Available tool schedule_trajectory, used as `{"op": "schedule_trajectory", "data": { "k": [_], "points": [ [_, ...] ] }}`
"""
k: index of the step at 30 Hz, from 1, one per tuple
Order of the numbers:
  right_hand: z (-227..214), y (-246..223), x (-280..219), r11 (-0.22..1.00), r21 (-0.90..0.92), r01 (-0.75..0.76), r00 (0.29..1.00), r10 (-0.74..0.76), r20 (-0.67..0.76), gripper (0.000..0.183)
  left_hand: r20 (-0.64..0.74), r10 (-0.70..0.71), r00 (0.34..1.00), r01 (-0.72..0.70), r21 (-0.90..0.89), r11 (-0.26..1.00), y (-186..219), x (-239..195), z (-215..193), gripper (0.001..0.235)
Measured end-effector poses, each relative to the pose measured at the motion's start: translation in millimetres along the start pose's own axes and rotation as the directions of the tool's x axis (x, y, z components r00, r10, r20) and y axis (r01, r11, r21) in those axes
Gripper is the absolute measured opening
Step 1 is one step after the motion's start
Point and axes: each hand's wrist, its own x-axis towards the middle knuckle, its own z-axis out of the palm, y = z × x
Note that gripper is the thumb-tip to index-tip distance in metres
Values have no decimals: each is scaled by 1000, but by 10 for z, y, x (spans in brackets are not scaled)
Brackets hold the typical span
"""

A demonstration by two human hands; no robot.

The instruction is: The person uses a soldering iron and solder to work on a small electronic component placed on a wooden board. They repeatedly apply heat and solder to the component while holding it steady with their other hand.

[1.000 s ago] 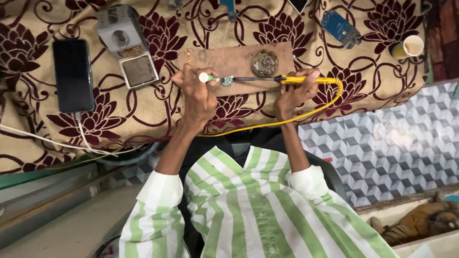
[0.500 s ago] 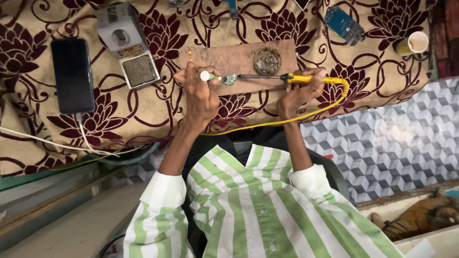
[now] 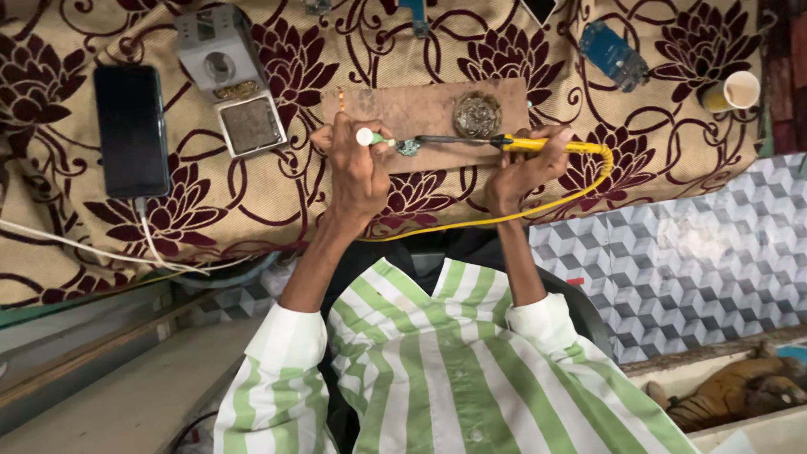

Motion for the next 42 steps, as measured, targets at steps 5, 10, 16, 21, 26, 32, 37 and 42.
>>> {"op": "schedule_trajectory", "data": {
  "k": [5, 10, 16, 21, 26, 32, 37, 42],
  "points": [
    [-11, 4, -9, 1000, -17, 19, 1000, -19, -2, 49, 10, -5, 1000, 6, -11, 1000, 29, 37, -35, 42],
    [-39, 39, 13, 998, 38, -41, 997, 43, -56, 46, 4, 3, 1000, -3, -11, 1000, 41, 56, -72, 37],
    [-75, 76, 28, 1000, 0, 17, 999, -17, -42, 46, 8, 15, 1000, -15, -5, 1000, 46, 54, -71, 35],
    [-87, 82, 55, 999, 45, 23, 998, -20, -58, 45, 12, -1, 1000, 2, -18, 1000, 18, -2, -34, 37],
    [-125, 98, 50, 999, 8, 48, 999, -48, -21, 46, -9, -29, 1000, 29, -3, 1000, -86, -68, 83, 44],
    [-120, 148, 73, 997, 34, 68, 996, -66, -66, 42, 42, -64, 997, 68, -101, 993, -130, -88, 111, 44],
    [-136, 118, 70, 998, 18, 66, 997, -65, -39, 37, 8, 1, 1000, -1, -32, 999, 11, 4, -30, 35],
    [-143, 60, 69, 988, -71, 137, 990, -134, 33, 39, -3, 20, 1000, -20, -26, 999, 111, 84, -123, 25]
  ]
}}
